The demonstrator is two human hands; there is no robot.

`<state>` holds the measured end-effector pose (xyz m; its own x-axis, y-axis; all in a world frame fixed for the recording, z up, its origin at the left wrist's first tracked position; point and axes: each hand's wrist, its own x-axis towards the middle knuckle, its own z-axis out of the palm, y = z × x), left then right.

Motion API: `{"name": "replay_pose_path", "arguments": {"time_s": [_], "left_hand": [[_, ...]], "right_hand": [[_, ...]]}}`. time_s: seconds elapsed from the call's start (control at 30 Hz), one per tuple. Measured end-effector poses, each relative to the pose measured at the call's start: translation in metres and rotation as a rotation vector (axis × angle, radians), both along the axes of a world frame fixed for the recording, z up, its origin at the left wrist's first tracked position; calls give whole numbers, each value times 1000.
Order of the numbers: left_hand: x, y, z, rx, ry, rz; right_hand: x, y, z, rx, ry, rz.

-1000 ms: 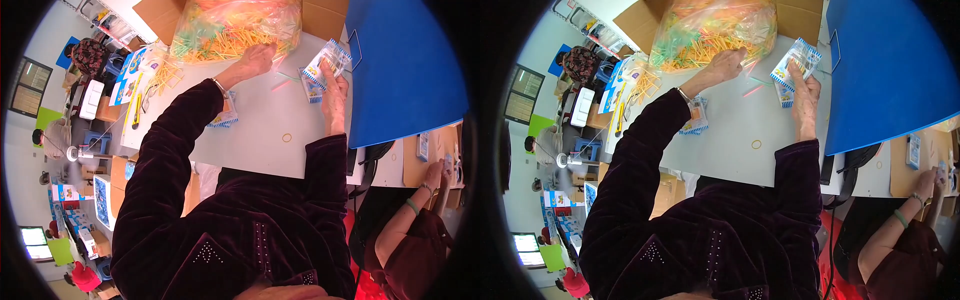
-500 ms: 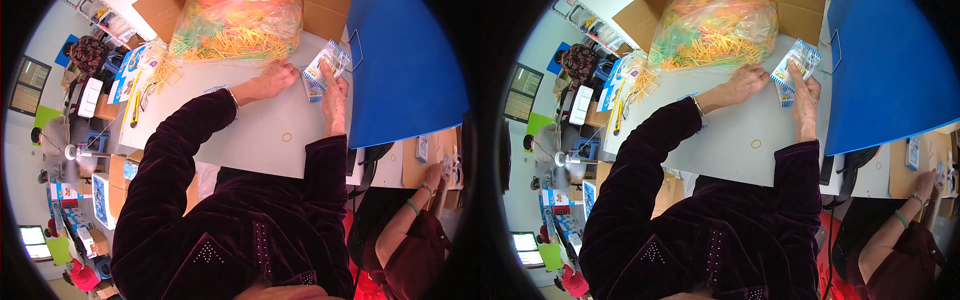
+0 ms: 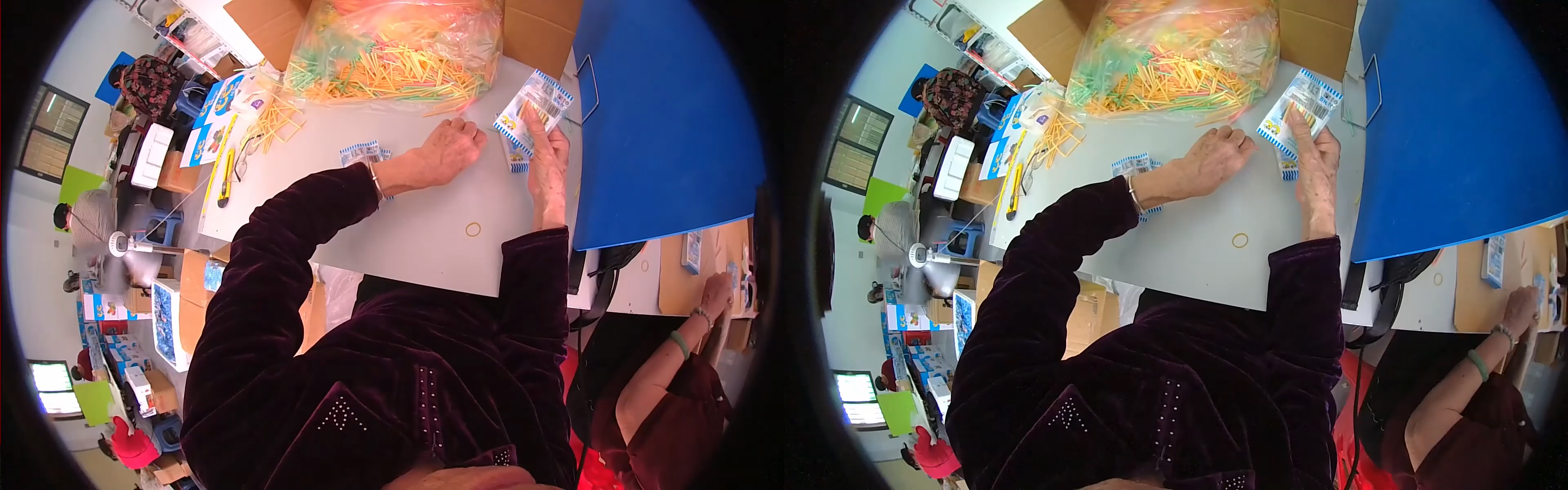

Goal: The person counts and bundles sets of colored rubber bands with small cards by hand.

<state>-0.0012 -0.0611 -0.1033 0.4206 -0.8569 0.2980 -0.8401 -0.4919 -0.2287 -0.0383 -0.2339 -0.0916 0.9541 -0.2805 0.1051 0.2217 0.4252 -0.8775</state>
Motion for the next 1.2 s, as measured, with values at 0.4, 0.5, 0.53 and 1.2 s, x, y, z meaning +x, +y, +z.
{"name": "replay_pose_path", "arguments": {"time_s": [0.4,0.5,0.53,1.2], "left_hand": [[103,68,26,-245,124,316],[114,71,10,-185,230,173],[111,68,8,-170,207,173],[107,54,10,107,85,262]], "right_hand": [[-1,11,0,-138,76,133],[-4,18,1,-96,110,191],[-4,19,0,-92,126,223],[-5,27,-6,-91,190,348]]}}
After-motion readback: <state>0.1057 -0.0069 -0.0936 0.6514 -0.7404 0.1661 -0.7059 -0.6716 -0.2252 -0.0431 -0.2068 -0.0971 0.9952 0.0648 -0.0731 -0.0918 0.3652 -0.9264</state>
